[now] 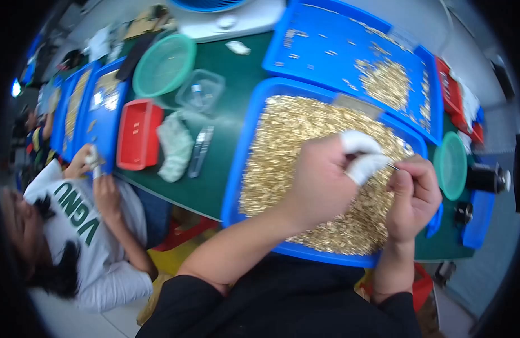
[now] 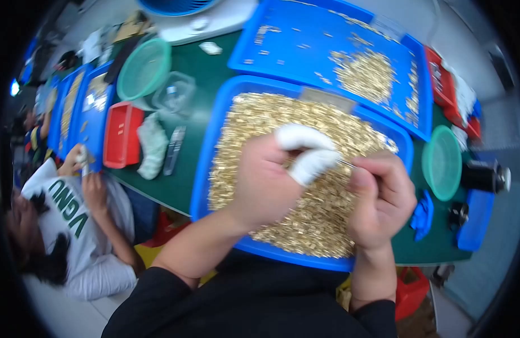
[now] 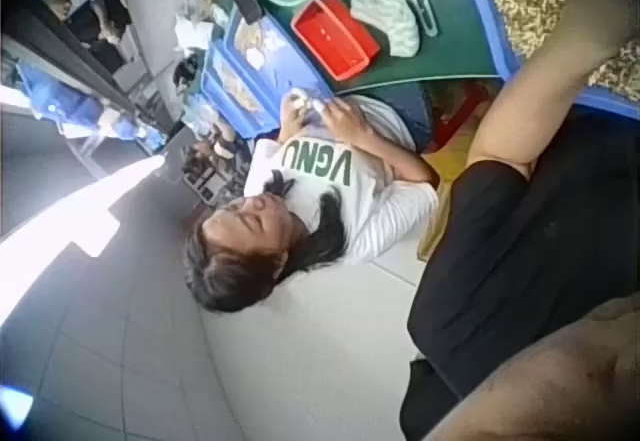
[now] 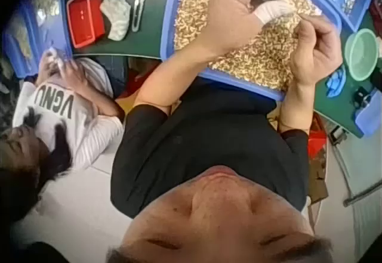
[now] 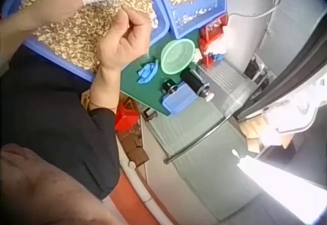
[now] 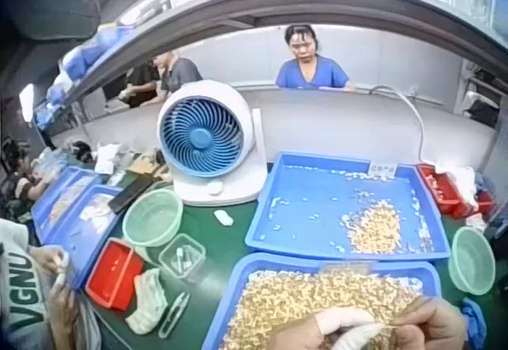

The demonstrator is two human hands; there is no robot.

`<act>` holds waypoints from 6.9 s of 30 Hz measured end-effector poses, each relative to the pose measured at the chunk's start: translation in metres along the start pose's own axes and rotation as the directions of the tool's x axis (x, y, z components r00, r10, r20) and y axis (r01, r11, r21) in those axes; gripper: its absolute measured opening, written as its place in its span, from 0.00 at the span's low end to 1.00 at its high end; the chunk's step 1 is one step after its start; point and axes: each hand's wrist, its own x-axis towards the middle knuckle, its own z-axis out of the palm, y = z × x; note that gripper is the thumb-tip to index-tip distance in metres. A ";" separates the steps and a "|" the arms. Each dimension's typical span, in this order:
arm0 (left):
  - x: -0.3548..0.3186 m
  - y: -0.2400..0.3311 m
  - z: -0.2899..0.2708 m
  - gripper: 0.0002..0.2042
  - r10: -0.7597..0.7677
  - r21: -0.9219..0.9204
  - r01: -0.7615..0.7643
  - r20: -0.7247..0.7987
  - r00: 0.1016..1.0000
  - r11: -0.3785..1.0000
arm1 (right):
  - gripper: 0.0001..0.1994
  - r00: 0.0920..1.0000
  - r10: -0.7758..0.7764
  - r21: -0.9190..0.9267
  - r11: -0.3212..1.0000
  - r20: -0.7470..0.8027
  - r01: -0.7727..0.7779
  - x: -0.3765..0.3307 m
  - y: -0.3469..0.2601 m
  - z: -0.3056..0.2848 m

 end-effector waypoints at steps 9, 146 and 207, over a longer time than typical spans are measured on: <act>0.002 0.006 -0.003 0.02 0.117 -0.022 -0.117 0.000 0.993 0.993 | 0.10 0.977 0.160 0.095 0.980 0.144 -0.175 0.004 0.020 -0.004; 0.009 0.003 -0.021 0.05 0.195 0.286 -0.179 -0.027 0.980 0.941 | 0.04 0.925 0.288 0.500 0.780 0.246 -0.376 0.014 0.041 -0.013; 0.014 -0.003 -0.018 0.04 0.103 -0.244 -0.105 -0.024 0.994 0.964 | 0.07 0.858 0.366 0.708 0.492 0.360 -0.507 0.018 0.028 -0.006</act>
